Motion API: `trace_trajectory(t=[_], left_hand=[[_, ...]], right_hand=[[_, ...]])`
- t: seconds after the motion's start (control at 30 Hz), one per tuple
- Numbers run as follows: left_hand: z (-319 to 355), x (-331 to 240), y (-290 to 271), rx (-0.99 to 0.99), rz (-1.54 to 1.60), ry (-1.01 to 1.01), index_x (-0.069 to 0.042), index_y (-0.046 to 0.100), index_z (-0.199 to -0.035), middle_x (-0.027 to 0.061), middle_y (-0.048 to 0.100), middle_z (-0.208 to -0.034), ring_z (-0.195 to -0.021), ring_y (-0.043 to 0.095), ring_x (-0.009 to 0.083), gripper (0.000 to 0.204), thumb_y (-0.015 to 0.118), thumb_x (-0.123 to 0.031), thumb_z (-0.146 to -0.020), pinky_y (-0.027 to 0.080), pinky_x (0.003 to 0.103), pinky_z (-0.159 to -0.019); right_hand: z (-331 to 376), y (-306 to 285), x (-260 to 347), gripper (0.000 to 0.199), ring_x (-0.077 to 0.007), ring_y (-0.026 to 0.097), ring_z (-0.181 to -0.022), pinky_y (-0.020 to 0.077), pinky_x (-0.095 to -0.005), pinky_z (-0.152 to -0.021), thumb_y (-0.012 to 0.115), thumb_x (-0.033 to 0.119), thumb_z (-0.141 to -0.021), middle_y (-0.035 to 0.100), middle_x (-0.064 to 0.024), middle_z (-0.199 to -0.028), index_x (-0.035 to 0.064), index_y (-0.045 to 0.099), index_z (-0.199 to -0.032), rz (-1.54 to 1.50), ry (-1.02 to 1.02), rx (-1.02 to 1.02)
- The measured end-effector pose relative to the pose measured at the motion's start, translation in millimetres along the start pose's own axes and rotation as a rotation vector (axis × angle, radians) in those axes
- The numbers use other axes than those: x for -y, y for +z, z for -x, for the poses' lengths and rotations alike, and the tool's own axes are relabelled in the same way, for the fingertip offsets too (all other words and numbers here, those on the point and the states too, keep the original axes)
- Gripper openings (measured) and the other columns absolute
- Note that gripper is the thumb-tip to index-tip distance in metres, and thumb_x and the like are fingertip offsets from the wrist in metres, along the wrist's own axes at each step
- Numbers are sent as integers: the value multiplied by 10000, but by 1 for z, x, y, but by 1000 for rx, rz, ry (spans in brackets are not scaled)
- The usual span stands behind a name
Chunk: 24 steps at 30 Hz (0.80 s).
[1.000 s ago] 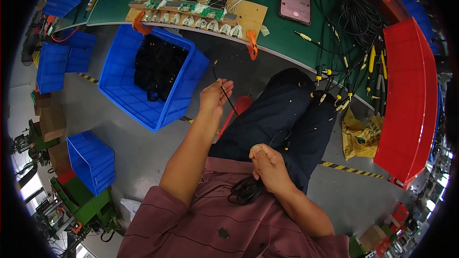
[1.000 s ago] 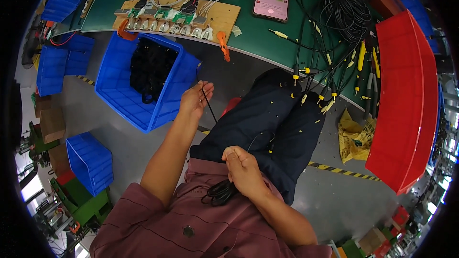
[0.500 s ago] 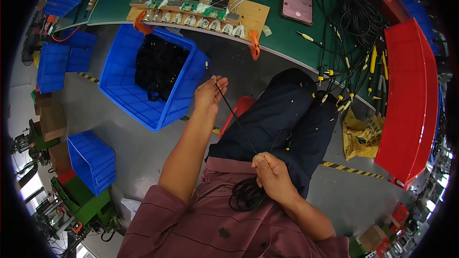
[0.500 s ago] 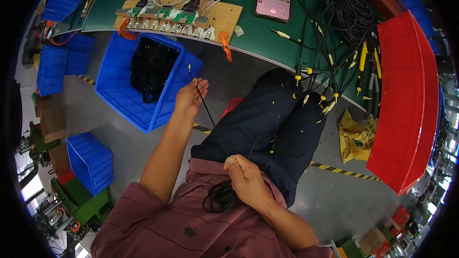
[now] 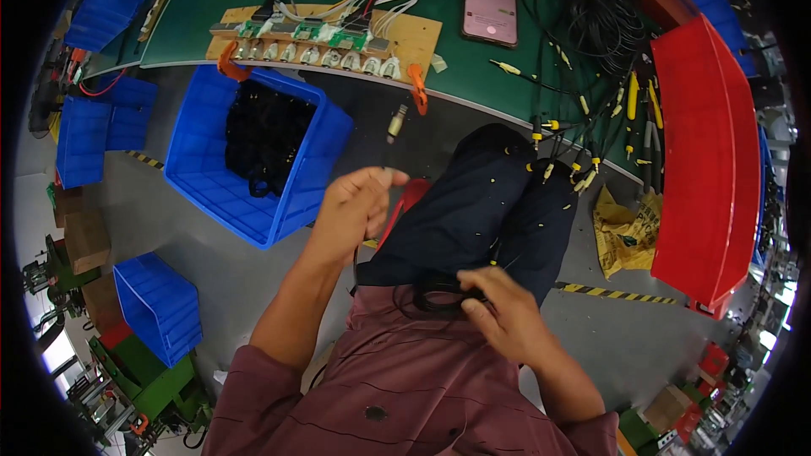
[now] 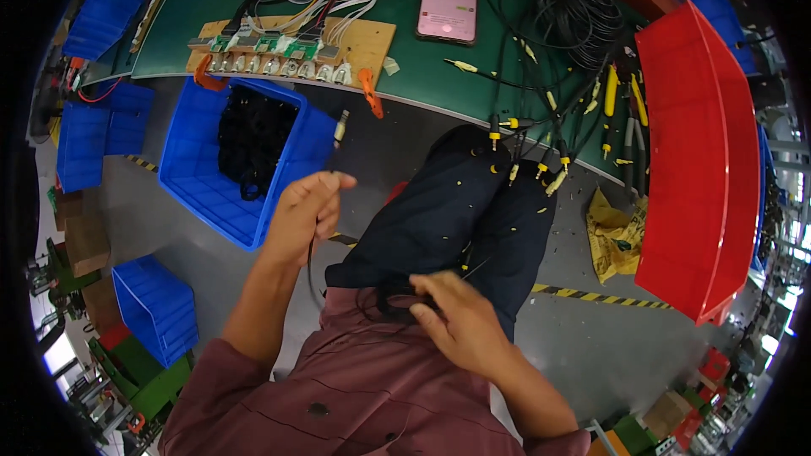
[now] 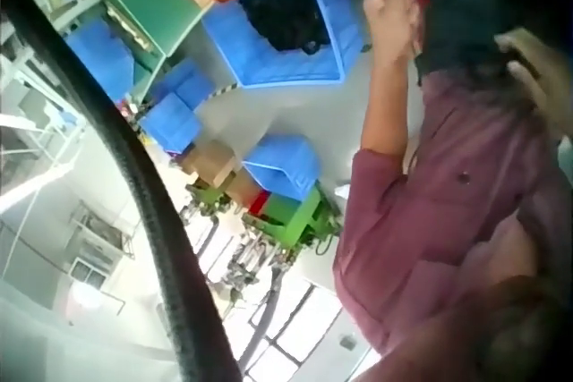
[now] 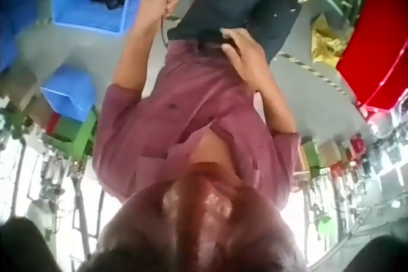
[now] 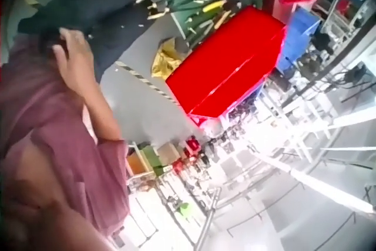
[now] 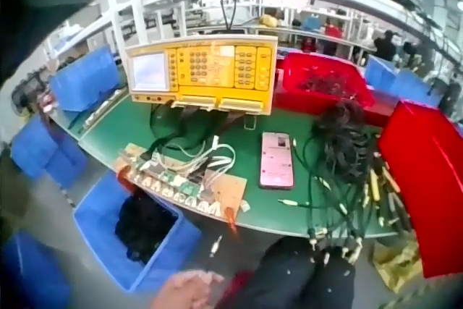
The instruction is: Organizing and cutting cables at a workbench, followed by inspecting boxes in a warehouse.
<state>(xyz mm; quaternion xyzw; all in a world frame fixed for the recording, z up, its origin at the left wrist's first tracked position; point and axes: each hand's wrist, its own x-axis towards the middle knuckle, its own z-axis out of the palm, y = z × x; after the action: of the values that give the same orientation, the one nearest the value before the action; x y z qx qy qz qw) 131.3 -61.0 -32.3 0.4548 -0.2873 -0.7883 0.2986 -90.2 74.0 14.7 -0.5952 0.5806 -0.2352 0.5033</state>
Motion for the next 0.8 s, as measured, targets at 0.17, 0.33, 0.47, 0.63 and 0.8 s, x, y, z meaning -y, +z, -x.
trace_trajectory(t=[0.17, 0.33, 0.47, 0.63, 0.8], left_hand=[[34, -19, 56, 358, -441, -54, 17, 645, -980, -44, 487, -624, -554, 397, 24, 264, 503, -204, -960, 320, 204, -499], [37, -29, 79, 504, -754, 34, 29, 660, -971, -1, 601, -713, -674, 499, 45, 265, 495, -179, -955, 422, 236, -595], [40, -33, 91, 526, -801, 26, 9, 673, -966, -41, 553, -669, -619, 438, 21, 229, 517, -159, -947, 368, 206, -540], [39, -34, 97, 526, -857, 39, 9, 674, -958, -1, 599, -697, -634, 482, 46, 235, 514, -163, -949, 404, 219, -569], [38, -34, 97, 485, -891, 115, 22, 669, -949, 51, 661, -785, -717, 562, 77, 224, 538, -159, -935, 457, 229, -648]], right_hand=[[-20, -59, 19, 533, -331, 562, -1076, 460, -437, -870, 779, 43, -619, 591, -120, -1091, 59, 570, -1110, 561, -533, -456], [-19, -79, 20, 440, -311, 566, -1065, 444, -466, -874, 788, 102, -619, 593, -80, -1080, 144, 634, -1029, 735, -624, -414], [-15, -88, 11, 351, -290, 569, -1068, 434, -472, -882, 780, 119, -620, 590, -65, -1084, 160, 666, -949, 744, -677, -472], [-10, -98, 9, 309, -247, 595, -1014, 426, -464, -889, 764, 139, -617, 617, -28, -1001, 152, 674, -913, 728, -718, -355], [-8, -95, 7, 214, -189, 627, -917, 424, -426, -898, 767, 161, -667, 635, 1, -857, 127, 668, -854, 649, -711, -339]])
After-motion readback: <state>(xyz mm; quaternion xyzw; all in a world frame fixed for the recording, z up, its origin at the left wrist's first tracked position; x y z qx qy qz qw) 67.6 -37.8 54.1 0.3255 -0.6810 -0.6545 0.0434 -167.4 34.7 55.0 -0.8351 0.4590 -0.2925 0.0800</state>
